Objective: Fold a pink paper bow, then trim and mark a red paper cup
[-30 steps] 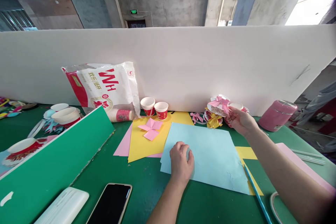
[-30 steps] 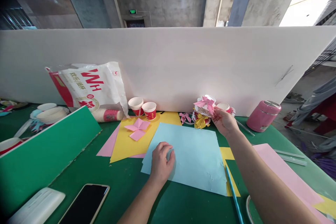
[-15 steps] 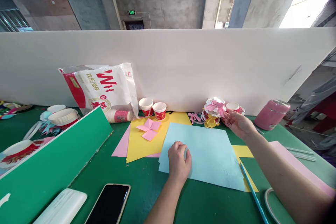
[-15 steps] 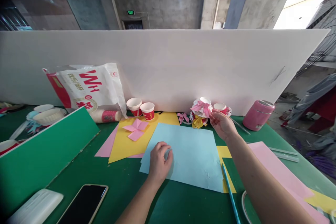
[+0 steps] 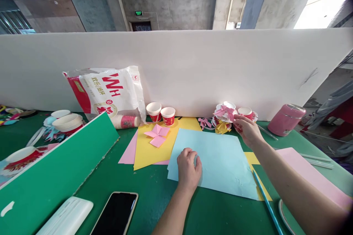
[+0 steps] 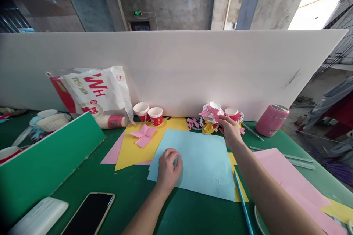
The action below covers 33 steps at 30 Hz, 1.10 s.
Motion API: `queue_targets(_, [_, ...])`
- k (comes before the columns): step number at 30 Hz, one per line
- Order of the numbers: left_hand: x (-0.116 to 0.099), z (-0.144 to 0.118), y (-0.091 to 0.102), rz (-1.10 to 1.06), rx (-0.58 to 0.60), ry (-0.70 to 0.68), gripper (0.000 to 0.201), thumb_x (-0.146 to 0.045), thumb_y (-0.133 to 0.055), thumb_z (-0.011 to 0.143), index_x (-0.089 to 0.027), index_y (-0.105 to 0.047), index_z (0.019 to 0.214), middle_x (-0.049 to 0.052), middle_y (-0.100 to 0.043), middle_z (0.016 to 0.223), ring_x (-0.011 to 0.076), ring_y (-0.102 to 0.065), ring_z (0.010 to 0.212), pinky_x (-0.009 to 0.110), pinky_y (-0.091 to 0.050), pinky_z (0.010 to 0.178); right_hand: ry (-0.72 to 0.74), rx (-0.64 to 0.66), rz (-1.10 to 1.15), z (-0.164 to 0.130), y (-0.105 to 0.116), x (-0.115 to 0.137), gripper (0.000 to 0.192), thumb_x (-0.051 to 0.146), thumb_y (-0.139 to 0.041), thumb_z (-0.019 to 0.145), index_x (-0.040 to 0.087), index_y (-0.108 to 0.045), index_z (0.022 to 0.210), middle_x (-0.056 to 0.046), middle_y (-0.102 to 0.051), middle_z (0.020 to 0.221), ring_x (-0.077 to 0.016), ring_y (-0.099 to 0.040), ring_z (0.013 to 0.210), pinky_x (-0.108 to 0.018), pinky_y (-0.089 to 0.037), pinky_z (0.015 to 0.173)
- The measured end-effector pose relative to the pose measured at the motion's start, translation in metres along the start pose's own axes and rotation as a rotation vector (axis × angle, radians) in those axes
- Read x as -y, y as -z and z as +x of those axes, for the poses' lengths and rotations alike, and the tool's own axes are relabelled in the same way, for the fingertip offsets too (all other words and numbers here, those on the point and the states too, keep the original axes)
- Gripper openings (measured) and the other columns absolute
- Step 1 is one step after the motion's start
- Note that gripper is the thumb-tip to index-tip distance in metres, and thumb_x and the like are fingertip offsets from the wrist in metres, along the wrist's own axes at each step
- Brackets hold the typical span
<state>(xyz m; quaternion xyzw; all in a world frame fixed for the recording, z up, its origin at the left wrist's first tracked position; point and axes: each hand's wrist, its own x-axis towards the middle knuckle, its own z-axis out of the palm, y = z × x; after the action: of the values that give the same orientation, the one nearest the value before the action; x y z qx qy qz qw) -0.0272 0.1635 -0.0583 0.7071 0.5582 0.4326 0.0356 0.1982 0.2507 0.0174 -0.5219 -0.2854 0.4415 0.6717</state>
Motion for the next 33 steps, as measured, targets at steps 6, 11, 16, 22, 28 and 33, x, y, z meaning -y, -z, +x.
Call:
queue_targets(6, [-0.001, 0.0, 0.001, 0.009, 0.016, 0.006, 0.015, -0.012, -0.051, 0.074, -0.016, -0.064, 0.08, 0.009, -0.06, 0.084, 0.0219, -0.062, 0.077, 0.037, -0.052, 0.066, 0.047, -0.042, -0.089, 0.001, -0.002, 0.0, 0.02, 0.013, -0.067, 0.056, 0.019, -0.07, 0.075, 0.002, -0.064, 0.063, -0.0093, -0.057, 0.054, -0.016, -0.044, 0.042])
queue_targets(11, [-0.001, 0.0, 0.003, 0.045, 0.045, 0.005, 0.014, -0.013, -0.052, 0.075, -0.018, -0.063, 0.081, 0.007, -0.06, 0.084, 0.0194, -0.062, 0.074, 0.033, -0.051, 0.063, 0.076, -0.052, -0.231, -0.025, 0.019, -0.003, 0.027, 0.018, -0.068, 0.058, 0.022, -0.069, 0.085, 0.002, -0.065, 0.073, -0.0099, -0.056, 0.062, -0.016, -0.042, 0.046])
queue_targets(16, [-0.001, 0.0, 0.002, 0.099, 0.11, 0.003, 0.009, -0.019, -0.054, 0.081, -0.015, -0.061, 0.085, 0.005, -0.061, 0.087, 0.0168, -0.06, 0.078, 0.033, -0.05, 0.068, 0.036, 0.181, -0.412, -0.091, 0.04, -0.013, 0.026, 0.024, -0.07, 0.06, 0.021, -0.072, 0.086, 0.001, -0.063, 0.064, -0.0134, -0.054, 0.06, -0.021, -0.043, 0.049])
queue_targets(22, [-0.01, 0.002, 0.007, 0.188, 0.204, 0.002, 0.026, -0.031, -0.052, 0.086, -0.016, -0.056, 0.107, 0.007, -0.06, 0.106, 0.0181, -0.06, 0.087, 0.038, -0.051, 0.074, 0.203, 0.699, -0.703, -0.191, 0.052, -0.014, 0.02, 0.025, -0.053, 0.08, 0.022, -0.064, 0.097, -0.006, -0.062, 0.103, -0.0183, -0.06, 0.082, -0.028, -0.049, 0.066])
queue_targets(28, [-0.022, -0.022, 0.049, 0.295, 0.296, -0.053, 0.026, -0.03, -0.052, 0.086, -0.016, -0.056, 0.107, 0.008, -0.059, 0.109, 0.0193, -0.059, 0.092, 0.04, -0.05, 0.077, 0.337, 0.851, -0.813, -0.251, 0.059, -0.021, 0.021, 0.02, -0.043, 0.087, 0.021, -0.059, 0.101, -0.011, -0.055, 0.111, -0.0199, -0.059, 0.094, -0.03, -0.05, 0.075])
queue_targets(33, [-0.011, -0.032, 0.094, 0.43, 0.357, -0.094, 0.026, -0.03, -0.053, 0.085, -0.016, -0.057, 0.107, 0.008, -0.059, 0.111, 0.0209, -0.057, 0.097, 0.043, -0.048, 0.082, 0.494, 0.838, -0.806, -0.269, 0.068, -0.041, 0.022, 0.017, -0.04, 0.088, 0.02, -0.056, 0.102, -0.012, -0.057, 0.106, -0.0213, -0.059, 0.096, -0.033, -0.049, 0.081])
